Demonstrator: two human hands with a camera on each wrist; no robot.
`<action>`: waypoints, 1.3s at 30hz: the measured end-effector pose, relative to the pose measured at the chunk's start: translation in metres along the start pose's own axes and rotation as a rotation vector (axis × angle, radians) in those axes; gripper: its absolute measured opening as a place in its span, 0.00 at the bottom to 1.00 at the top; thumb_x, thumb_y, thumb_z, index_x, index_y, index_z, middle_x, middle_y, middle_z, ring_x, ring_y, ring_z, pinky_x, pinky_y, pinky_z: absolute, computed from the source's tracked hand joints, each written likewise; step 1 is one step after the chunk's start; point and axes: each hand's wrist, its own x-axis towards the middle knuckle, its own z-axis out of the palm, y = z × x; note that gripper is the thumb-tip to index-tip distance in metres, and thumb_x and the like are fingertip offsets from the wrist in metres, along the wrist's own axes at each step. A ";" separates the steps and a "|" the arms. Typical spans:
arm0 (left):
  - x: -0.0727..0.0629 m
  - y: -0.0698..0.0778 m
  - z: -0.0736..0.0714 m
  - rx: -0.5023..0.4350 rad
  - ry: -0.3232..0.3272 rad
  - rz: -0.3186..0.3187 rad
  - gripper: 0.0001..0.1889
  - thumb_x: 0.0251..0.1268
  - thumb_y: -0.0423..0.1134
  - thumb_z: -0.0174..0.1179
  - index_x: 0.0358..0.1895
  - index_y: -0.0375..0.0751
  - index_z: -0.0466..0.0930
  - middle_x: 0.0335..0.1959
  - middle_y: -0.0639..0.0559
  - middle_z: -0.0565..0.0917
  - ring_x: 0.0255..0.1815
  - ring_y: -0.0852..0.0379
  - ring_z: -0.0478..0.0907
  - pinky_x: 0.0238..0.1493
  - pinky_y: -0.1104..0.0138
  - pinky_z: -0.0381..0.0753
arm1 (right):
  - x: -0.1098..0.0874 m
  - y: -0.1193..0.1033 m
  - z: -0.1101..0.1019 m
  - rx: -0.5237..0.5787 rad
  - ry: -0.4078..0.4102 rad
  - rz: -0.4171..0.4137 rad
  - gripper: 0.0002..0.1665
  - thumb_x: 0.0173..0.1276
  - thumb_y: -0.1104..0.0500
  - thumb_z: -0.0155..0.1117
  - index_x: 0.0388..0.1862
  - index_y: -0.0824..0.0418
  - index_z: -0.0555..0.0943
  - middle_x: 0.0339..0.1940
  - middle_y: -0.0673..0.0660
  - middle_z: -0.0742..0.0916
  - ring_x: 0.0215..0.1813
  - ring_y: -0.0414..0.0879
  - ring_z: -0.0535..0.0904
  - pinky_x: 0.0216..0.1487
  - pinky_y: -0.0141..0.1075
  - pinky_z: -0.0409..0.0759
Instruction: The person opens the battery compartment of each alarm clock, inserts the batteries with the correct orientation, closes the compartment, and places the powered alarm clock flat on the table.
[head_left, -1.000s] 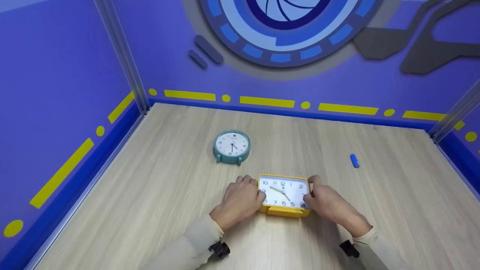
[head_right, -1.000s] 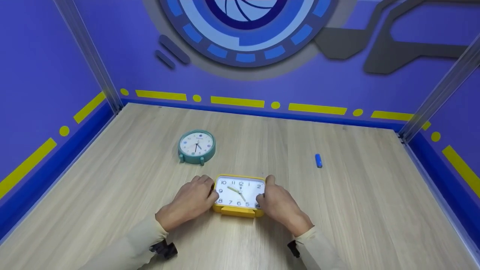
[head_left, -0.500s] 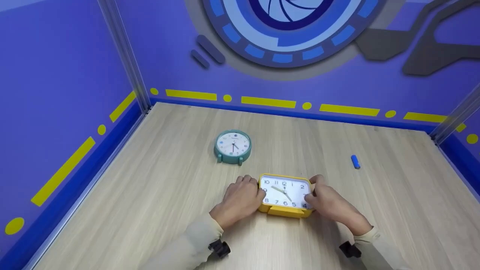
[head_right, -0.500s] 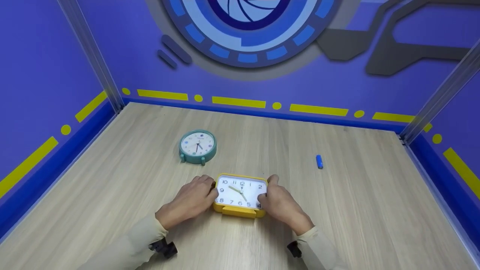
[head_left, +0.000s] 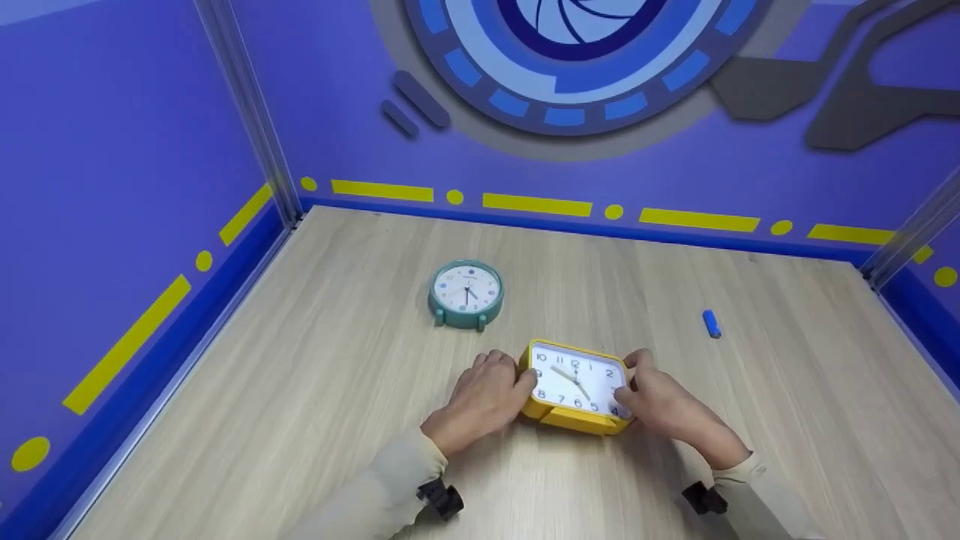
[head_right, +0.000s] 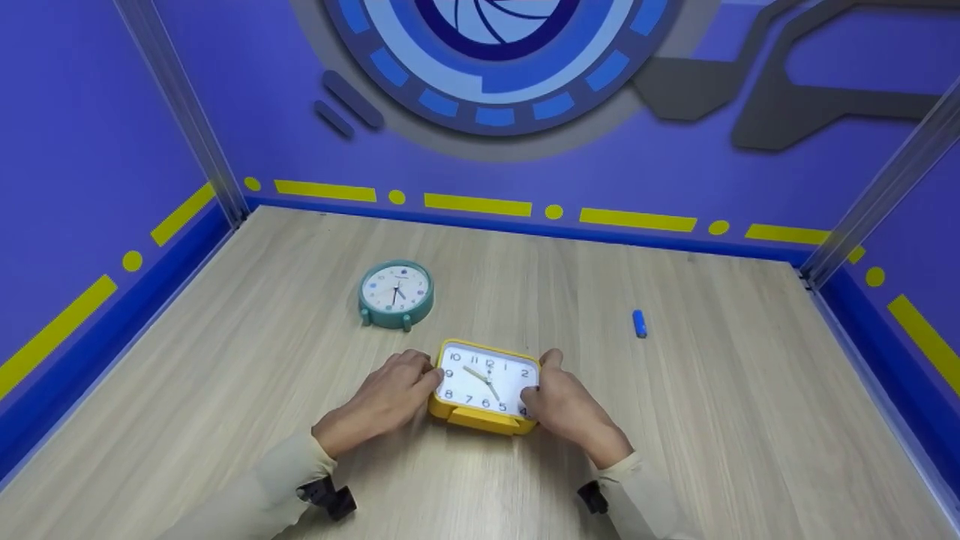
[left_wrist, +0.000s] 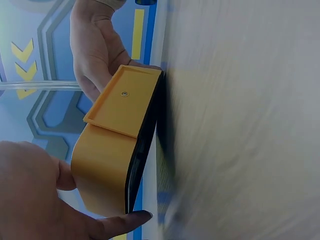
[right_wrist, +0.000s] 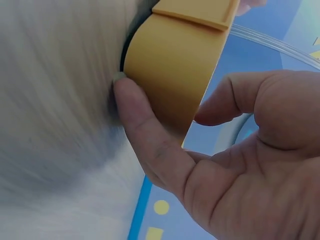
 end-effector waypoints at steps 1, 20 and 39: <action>0.000 0.000 0.000 -0.016 0.001 -0.004 0.22 0.81 0.52 0.47 0.40 0.34 0.78 0.35 0.50 0.72 0.39 0.50 0.67 0.43 0.56 0.71 | 0.000 0.000 0.000 -0.014 0.004 -0.005 0.30 0.76 0.66 0.56 0.70 0.74 0.57 0.45 0.66 0.80 0.38 0.51 0.77 0.36 0.43 0.77; 0.002 0.003 0.000 -0.064 0.021 -0.002 0.21 0.80 0.55 0.48 0.37 0.39 0.76 0.36 0.50 0.72 0.41 0.50 0.68 0.43 0.57 0.71 | -0.020 -0.022 0.014 -0.343 0.258 -0.163 0.36 0.78 0.46 0.67 0.74 0.66 0.72 0.64 0.71 0.76 0.51 0.59 0.78 0.48 0.56 0.81; 0.005 0.004 -0.001 -0.119 0.074 0.071 0.22 0.88 0.54 0.45 0.50 0.38 0.77 0.44 0.50 0.75 0.49 0.51 0.72 0.51 0.56 0.75 | -0.022 -0.025 0.020 -0.338 0.218 -0.153 0.52 0.76 0.26 0.56 0.78 0.66 0.69 0.67 0.73 0.74 0.53 0.62 0.78 0.56 0.62 0.80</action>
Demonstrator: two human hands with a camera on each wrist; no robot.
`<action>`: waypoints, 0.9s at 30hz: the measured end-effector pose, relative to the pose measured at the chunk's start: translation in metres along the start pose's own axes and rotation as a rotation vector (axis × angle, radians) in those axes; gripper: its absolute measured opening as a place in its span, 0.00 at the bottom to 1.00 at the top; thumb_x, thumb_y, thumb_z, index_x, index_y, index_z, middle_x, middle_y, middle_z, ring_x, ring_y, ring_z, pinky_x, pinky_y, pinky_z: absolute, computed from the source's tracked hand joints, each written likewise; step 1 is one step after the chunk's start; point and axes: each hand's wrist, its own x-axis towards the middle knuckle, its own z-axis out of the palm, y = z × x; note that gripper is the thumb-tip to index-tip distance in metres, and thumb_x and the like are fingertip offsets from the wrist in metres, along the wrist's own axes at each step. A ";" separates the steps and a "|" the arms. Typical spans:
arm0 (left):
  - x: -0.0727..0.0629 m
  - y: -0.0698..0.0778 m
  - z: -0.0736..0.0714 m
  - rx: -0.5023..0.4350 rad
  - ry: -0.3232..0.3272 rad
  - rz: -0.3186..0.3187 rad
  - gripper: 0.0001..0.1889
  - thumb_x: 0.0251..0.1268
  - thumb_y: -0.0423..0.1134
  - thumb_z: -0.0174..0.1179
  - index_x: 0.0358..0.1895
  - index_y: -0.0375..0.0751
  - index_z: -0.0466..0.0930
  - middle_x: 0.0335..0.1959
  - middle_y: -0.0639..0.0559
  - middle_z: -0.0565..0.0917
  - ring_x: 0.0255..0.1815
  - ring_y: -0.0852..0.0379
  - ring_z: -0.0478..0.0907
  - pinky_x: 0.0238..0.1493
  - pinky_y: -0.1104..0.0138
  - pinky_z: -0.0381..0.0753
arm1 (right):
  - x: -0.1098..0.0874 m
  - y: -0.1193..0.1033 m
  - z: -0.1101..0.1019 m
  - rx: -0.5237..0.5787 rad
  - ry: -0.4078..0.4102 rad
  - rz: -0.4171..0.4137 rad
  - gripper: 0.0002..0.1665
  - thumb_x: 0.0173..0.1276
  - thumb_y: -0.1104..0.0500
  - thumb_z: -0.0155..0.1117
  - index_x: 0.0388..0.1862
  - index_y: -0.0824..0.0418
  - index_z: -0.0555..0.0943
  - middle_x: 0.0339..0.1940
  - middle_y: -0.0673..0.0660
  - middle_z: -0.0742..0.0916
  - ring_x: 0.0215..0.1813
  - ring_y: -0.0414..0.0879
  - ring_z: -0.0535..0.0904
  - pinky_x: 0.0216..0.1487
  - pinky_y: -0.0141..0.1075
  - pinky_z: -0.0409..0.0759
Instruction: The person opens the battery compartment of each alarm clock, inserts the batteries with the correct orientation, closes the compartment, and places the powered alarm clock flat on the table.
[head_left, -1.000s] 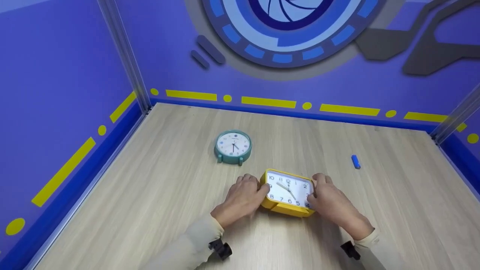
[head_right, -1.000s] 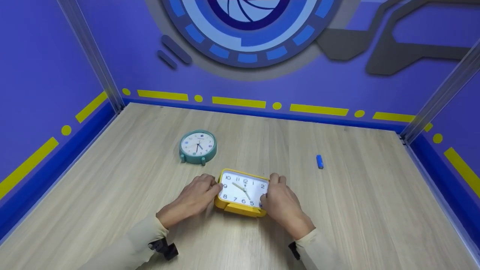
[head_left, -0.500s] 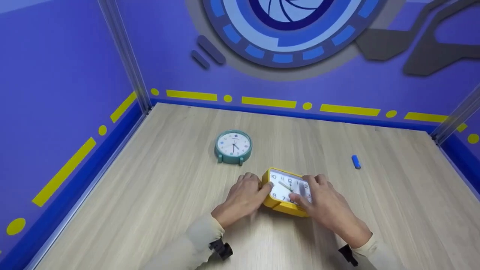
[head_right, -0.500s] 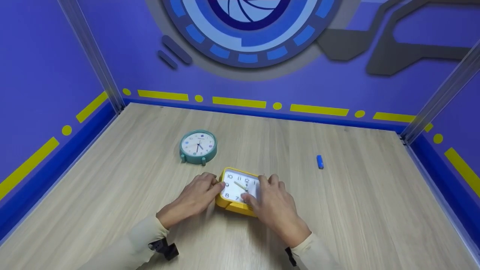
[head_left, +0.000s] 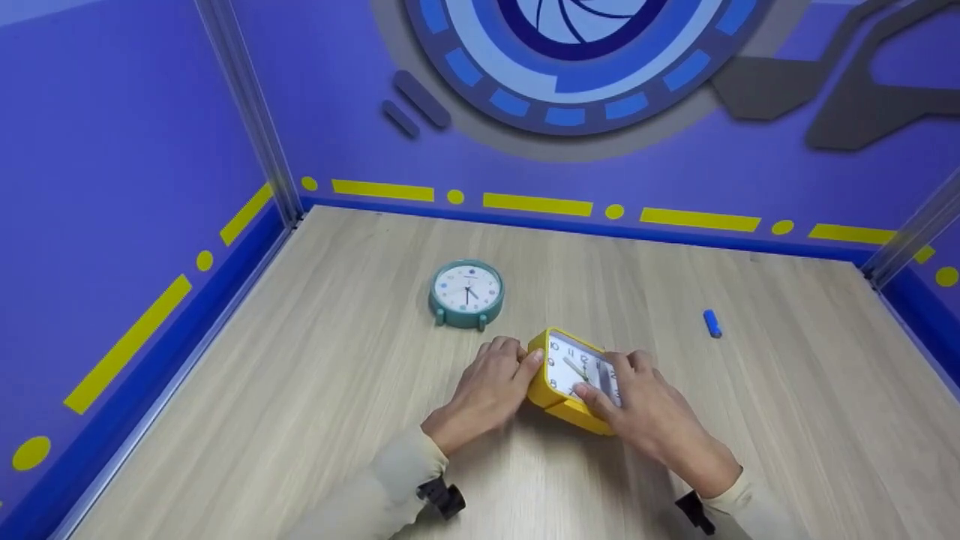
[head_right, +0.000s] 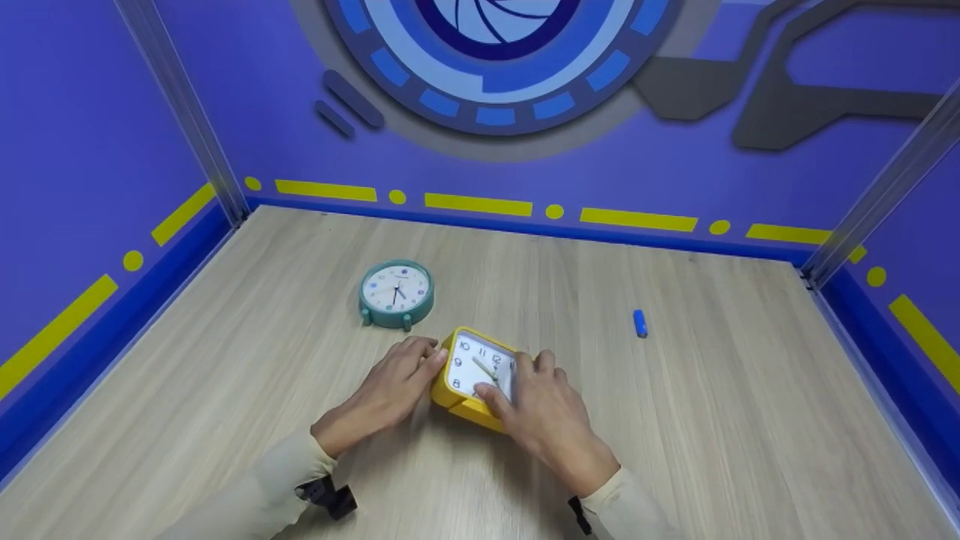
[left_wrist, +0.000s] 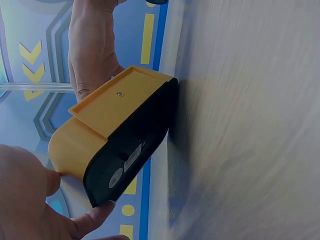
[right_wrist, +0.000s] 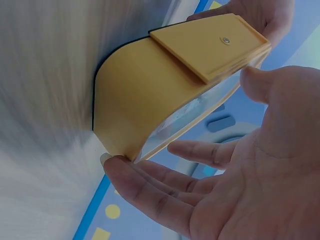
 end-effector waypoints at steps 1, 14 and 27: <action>0.000 0.000 0.000 -0.006 0.009 0.006 0.21 0.88 0.53 0.45 0.51 0.37 0.77 0.45 0.49 0.76 0.50 0.50 0.72 0.53 0.56 0.75 | 0.000 0.000 0.000 0.005 -0.001 0.001 0.51 0.76 0.27 0.56 0.78 0.65 0.69 0.66 0.72 0.74 0.53 0.62 0.78 0.56 0.62 0.80; 0.000 0.000 0.000 -0.164 0.042 0.035 0.20 0.87 0.54 0.45 0.45 0.40 0.75 0.39 0.52 0.73 0.45 0.51 0.71 0.47 0.58 0.70 | 0.000 -0.002 0.001 0.080 -0.028 0.021 0.50 0.77 0.27 0.54 0.79 0.63 0.68 0.66 0.70 0.74 0.47 0.60 0.80 0.52 0.57 0.83; 0.000 0.003 0.001 -0.165 0.046 0.086 0.20 0.87 0.53 0.44 0.49 0.40 0.77 0.46 0.51 0.77 0.49 0.51 0.72 0.52 0.57 0.72 | -0.004 -0.005 -0.006 0.028 0.024 -0.033 0.45 0.80 0.30 0.54 0.75 0.66 0.73 0.61 0.68 0.80 0.49 0.58 0.80 0.55 0.61 0.81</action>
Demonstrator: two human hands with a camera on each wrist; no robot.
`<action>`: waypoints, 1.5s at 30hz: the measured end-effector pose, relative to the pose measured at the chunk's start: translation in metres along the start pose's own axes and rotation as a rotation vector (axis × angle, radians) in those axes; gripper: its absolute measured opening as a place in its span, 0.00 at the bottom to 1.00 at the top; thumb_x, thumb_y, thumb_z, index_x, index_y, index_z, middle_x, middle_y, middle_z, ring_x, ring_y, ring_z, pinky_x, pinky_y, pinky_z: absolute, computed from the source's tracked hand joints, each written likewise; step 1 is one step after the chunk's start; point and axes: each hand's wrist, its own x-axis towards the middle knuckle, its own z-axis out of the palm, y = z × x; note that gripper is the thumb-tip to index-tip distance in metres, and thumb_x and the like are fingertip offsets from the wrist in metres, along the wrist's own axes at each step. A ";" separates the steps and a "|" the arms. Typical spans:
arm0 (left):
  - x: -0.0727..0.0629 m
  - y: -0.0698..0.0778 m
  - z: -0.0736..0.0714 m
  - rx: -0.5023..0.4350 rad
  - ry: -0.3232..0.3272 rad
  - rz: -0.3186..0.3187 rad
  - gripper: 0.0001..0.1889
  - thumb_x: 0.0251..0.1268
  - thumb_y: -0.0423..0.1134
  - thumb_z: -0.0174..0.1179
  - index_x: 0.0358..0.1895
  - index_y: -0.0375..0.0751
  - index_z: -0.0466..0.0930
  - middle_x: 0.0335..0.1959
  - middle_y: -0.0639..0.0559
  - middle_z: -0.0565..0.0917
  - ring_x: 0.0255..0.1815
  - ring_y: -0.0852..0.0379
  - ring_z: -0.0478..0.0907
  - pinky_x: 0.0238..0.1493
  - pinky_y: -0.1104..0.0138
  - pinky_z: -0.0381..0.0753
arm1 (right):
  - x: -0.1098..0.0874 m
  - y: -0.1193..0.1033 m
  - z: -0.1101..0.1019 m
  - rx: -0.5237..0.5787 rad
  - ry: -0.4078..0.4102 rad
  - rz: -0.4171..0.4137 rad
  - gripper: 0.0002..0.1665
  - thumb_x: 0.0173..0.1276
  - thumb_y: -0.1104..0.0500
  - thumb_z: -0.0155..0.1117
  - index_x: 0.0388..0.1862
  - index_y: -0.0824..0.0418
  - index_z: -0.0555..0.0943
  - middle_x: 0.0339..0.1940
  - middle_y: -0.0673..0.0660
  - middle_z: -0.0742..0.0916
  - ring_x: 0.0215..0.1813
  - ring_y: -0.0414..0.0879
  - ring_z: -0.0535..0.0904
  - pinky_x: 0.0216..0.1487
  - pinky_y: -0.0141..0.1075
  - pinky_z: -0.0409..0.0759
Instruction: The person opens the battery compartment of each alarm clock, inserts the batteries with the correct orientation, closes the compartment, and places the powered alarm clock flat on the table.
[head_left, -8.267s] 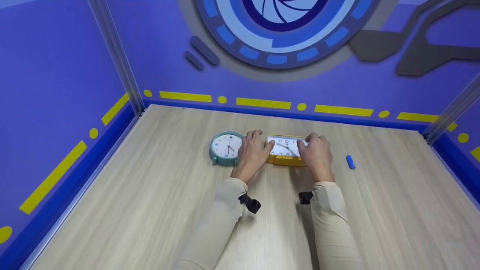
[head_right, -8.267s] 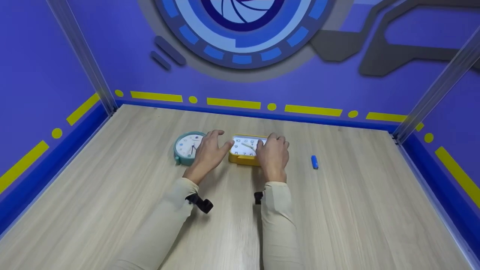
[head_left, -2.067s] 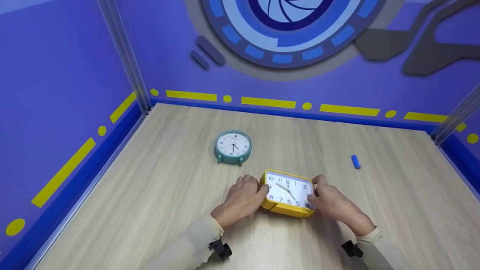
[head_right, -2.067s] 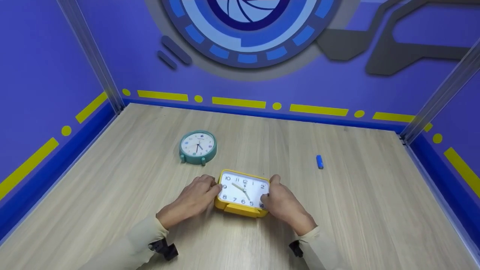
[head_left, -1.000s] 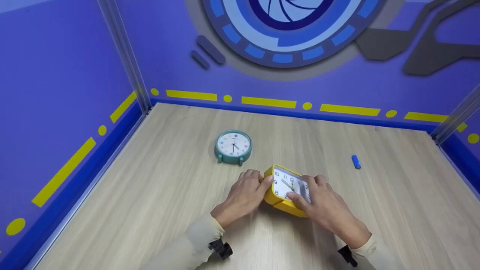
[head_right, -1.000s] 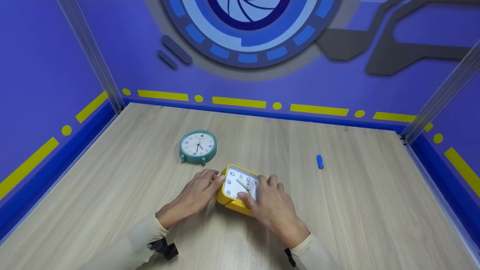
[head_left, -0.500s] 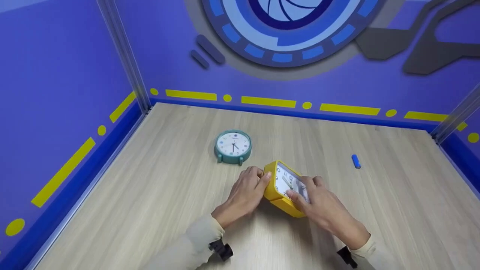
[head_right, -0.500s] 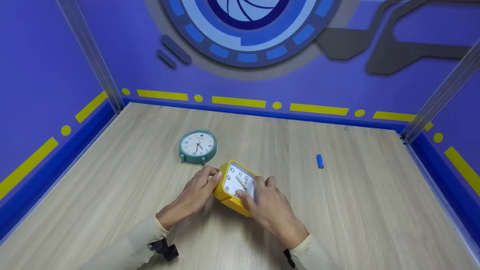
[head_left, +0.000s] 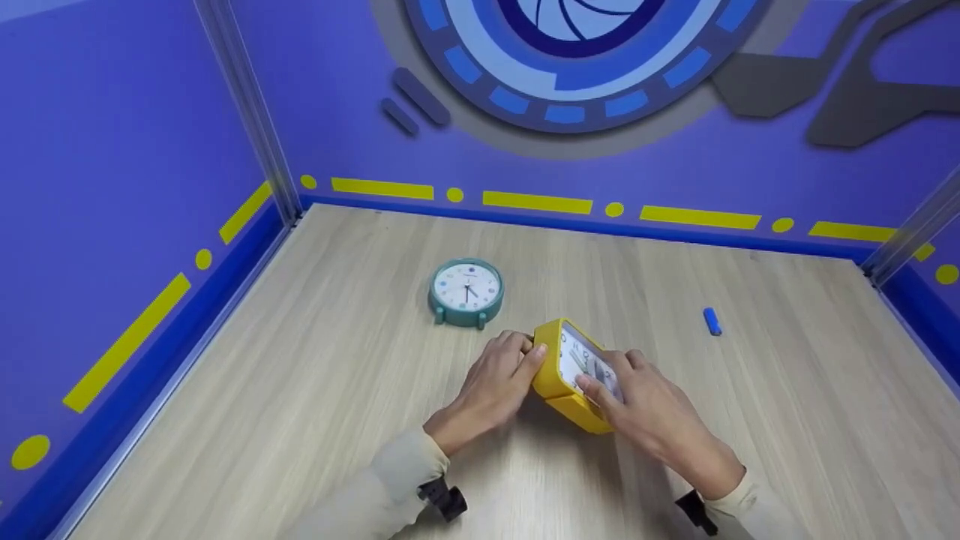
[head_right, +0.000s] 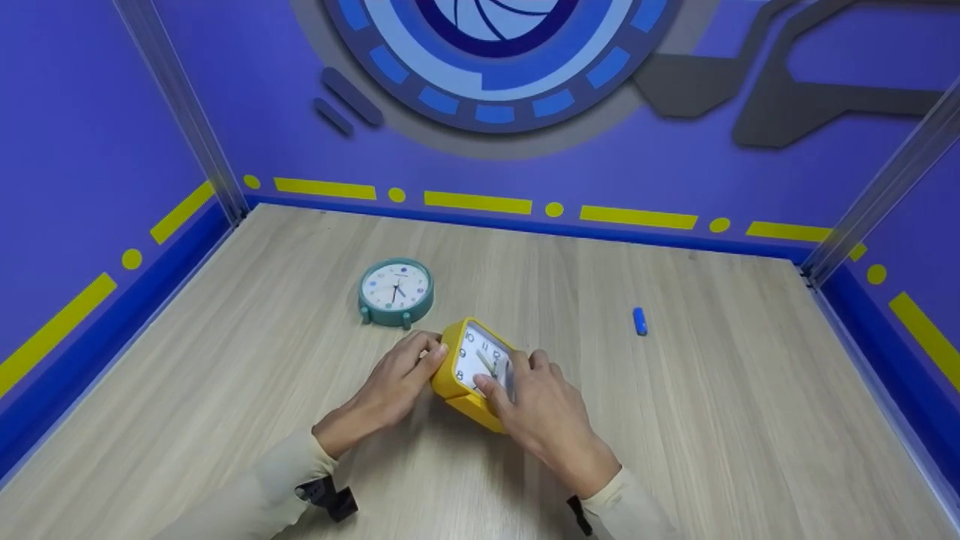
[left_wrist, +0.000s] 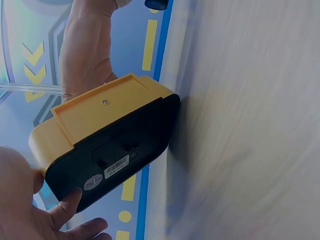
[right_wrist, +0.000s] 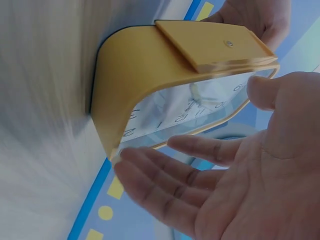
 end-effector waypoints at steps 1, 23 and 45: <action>0.000 0.000 0.000 -0.001 0.001 0.003 0.20 0.88 0.52 0.44 0.50 0.40 0.77 0.47 0.50 0.78 0.49 0.51 0.72 0.52 0.57 0.73 | 0.000 -0.001 -0.001 0.006 0.006 -0.005 0.44 0.80 0.31 0.54 0.75 0.66 0.74 0.62 0.68 0.80 0.50 0.58 0.80 0.56 0.61 0.81; -0.001 -0.002 -0.001 -0.124 -0.045 0.125 0.24 0.85 0.47 0.39 0.61 0.37 0.81 0.58 0.48 0.82 0.60 0.52 0.76 0.67 0.54 0.72 | 0.001 0.000 -0.005 0.238 0.015 0.044 0.35 0.82 0.40 0.59 0.71 0.67 0.73 0.53 0.61 0.84 0.41 0.49 0.83 0.41 0.43 0.85; -0.003 -0.008 0.011 -0.063 -0.127 0.139 0.27 0.86 0.47 0.38 0.64 0.32 0.82 0.63 0.43 0.81 0.66 0.48 0.76 0.71 0.53 0.70 | 0.003 0.000 -0.002 0.595 0.009 0.086 0.32 0.86 0.41 0.50 0.70 0.66 0.73 0.53 0.65 0.83 0.43 0.54 0.89 0.42 0.45 0.88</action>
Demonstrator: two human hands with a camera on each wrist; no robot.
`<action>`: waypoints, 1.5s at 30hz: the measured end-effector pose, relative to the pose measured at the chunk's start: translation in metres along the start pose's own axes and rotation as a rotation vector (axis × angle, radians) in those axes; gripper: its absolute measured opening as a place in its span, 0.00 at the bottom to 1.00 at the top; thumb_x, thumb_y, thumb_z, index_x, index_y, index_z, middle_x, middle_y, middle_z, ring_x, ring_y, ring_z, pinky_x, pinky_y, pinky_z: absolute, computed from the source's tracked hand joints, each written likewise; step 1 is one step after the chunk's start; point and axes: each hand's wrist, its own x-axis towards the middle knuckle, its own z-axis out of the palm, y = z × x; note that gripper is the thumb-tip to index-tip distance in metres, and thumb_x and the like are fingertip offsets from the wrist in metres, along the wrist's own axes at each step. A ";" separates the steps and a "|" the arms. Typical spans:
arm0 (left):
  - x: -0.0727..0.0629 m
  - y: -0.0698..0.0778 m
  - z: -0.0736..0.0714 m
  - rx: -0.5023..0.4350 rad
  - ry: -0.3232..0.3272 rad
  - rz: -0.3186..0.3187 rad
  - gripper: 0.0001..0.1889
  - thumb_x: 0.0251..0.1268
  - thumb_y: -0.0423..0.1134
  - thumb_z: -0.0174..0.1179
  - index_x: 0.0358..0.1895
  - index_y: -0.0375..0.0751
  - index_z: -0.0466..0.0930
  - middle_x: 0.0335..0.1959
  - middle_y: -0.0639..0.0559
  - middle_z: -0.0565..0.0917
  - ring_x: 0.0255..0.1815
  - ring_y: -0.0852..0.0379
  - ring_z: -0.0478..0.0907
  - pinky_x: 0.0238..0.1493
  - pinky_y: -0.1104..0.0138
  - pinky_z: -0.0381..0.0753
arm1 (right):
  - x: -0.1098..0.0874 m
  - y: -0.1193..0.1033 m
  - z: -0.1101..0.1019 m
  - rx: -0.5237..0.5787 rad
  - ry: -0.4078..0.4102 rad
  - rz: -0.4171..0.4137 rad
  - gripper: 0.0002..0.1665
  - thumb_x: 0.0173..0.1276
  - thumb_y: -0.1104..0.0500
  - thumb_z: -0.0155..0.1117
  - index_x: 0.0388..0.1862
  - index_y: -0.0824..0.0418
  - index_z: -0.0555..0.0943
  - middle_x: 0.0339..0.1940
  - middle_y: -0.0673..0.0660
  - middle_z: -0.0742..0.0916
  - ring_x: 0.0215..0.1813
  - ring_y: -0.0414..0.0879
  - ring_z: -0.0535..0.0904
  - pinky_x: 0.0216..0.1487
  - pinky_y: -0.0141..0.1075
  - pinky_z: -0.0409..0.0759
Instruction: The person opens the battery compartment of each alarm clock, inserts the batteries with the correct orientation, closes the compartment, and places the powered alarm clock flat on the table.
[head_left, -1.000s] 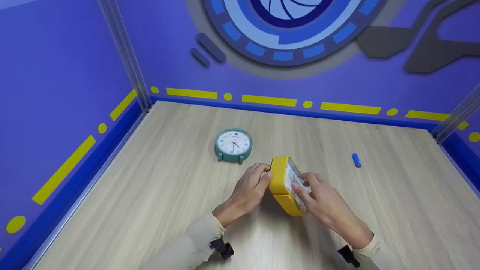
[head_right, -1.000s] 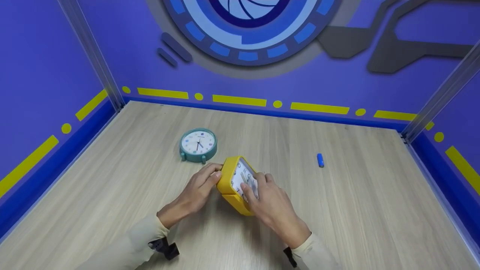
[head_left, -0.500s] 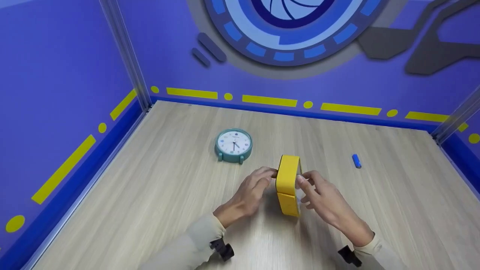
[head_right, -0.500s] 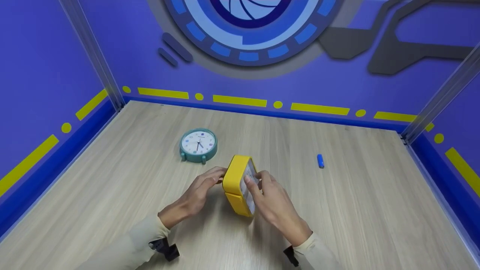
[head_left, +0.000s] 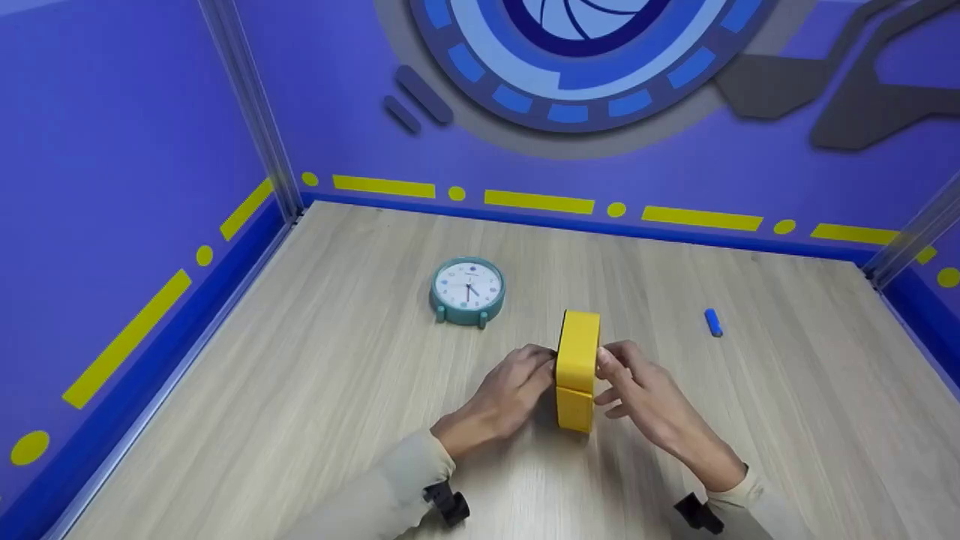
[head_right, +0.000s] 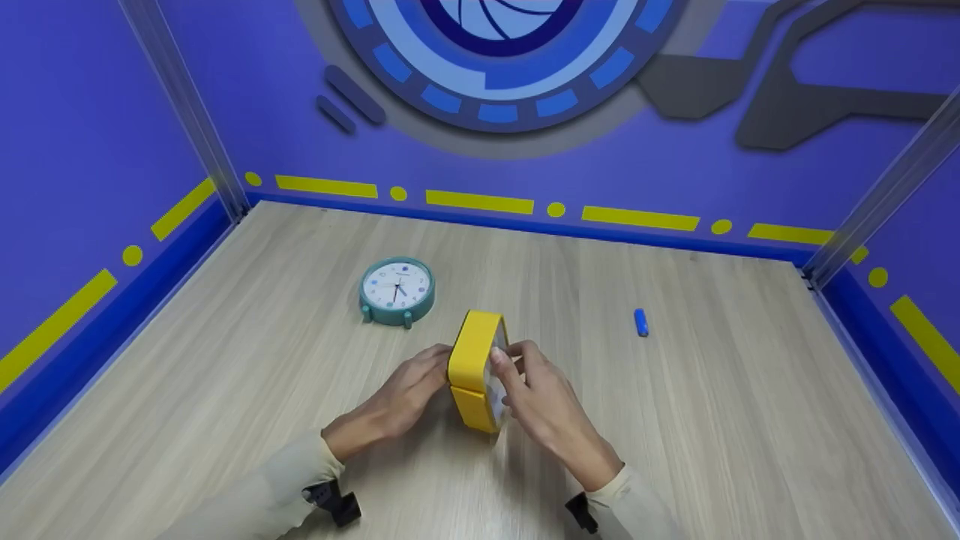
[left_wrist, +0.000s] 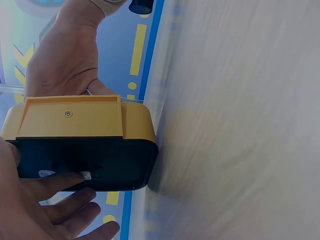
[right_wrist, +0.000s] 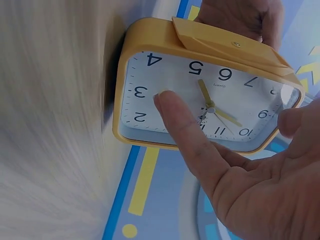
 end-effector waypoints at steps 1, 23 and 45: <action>0.000 0.000 0.000 0.002 -0.003 -0.004 0.28 0.87 0.48 0.38 0.64 0.32 0.82 0.63 0.43 0.81 0.66 0.48 0.76 0.71 0.52 0.71 | 0.000 0.000 0.000 0.009 0.001 -0.003 0.31 0.87 0.41 0.50 0.70 0.66 0.73 0.53 0.65 0.83 0.44 0.54 0.89 0.42 0.45 0.88; -0.002 -0.001 0.006 0.010 -0.055 -0.096 0.32 0.86 0.60 0.41 0.63 0.38 0.84 0.63 0.50 0.81 0.65 0.53 0.76 0.69 0.54 0.72 | -0.005 -0.006 -0.003 0.029 0.066 -0.079 0.26 0.86 0.44 0.53 0.67 0.63 0.76 0.55 0.62 0.84 0.45 0.51 0.87 0.38 0.41 0.88; -0.002 -0.005 0.013 0.129 -0.085 -0.142 0.35 0.87 0.63 0.37 0.67 0.38 0.83 0.68 0.45 0.79 0.70 0.48 0.72 0.72 0.53 0.70 | -0.012 -0.015 -0.004 -0.647 0.450 -0.450 0.26 0.73 0.51 0.72 0.60 0.68 0.80 0.57 0.65 0.82 0.34 0.57 0.81 0.23 0.45 0.80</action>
